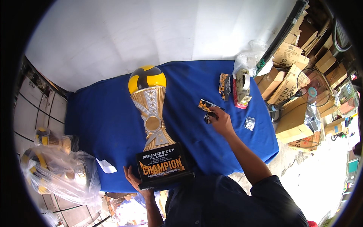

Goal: The person removes a plastic bag from a trophy, wipes the base with a tissue, and applies a circular sticker to the front of the trophy. The person then places the trophy on a blue tablecloth and picks up another trophy wrapped in plastic.

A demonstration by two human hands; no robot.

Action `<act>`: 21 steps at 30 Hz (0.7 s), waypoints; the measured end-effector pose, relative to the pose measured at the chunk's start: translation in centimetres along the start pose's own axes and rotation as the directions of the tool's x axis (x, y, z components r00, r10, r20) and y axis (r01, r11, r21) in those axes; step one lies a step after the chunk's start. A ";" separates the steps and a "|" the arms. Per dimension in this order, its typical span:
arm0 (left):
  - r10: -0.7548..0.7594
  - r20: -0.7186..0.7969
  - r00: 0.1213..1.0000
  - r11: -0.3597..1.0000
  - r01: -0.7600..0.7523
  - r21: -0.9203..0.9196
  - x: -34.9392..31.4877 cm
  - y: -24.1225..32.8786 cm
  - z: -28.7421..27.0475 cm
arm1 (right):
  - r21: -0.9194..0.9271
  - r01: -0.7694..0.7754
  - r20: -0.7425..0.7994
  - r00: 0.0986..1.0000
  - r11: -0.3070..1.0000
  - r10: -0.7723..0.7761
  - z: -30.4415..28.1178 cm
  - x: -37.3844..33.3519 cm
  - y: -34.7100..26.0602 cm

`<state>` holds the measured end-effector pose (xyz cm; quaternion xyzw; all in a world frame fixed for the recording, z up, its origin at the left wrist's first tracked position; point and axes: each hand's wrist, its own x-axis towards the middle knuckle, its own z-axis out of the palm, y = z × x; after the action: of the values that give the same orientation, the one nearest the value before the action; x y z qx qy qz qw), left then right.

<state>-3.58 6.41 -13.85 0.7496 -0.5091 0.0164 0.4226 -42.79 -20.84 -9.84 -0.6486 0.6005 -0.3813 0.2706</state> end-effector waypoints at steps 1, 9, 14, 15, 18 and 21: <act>0.026 0.003 1.000 1.000 -0.026 0.016 0.0 -0.2 0.0 | 0.077 -0.205 0.057 0.978 0.976 0.201 -0.5 -0.2 0.3; -0.025 0.045 0.999 0.998 0.027 -0.063 -0.2 -1.6 0.3 | 0.195 -0.491 -0.047 0.860 0.849 0.508 -2.6 2.5 2.3; -0.037 0.015 0.999 0.997 0.038 -0.068 -0.4 -1.4 0.4 | 0.199 -0.430 -0.078 0.889 0.881 0.452 -2.5 1.8 3.6; -0.034 0.015 0.999 0.998 0.035 -0.056 -0.4 -1.4 0.4 | 0.237 -0.456 -0.064 0.874 0.858 0.482 -2.5 1.6 4.0; -0.030 0.012 0.999 0.998 0.031 -0.052 -0.4 -1.5 0.4 | 0.165 -0.461 -0.107 0.870 0.872 0.481 -2.9 1.1 5.5; -0.020 0.052 0.998 1.000 0.021 -0.020 -0.6 -1.8 -0.1 | -0.070 -0.476 -0.210 0.866 0.877 0.454 -2.9 0.3 6.3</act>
<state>-2.45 7.15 -15.12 0.7507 -0.5123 -0.0126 0.4170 -48.75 -21.66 -13.22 -0.4609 0.7835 -0.3275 0.2578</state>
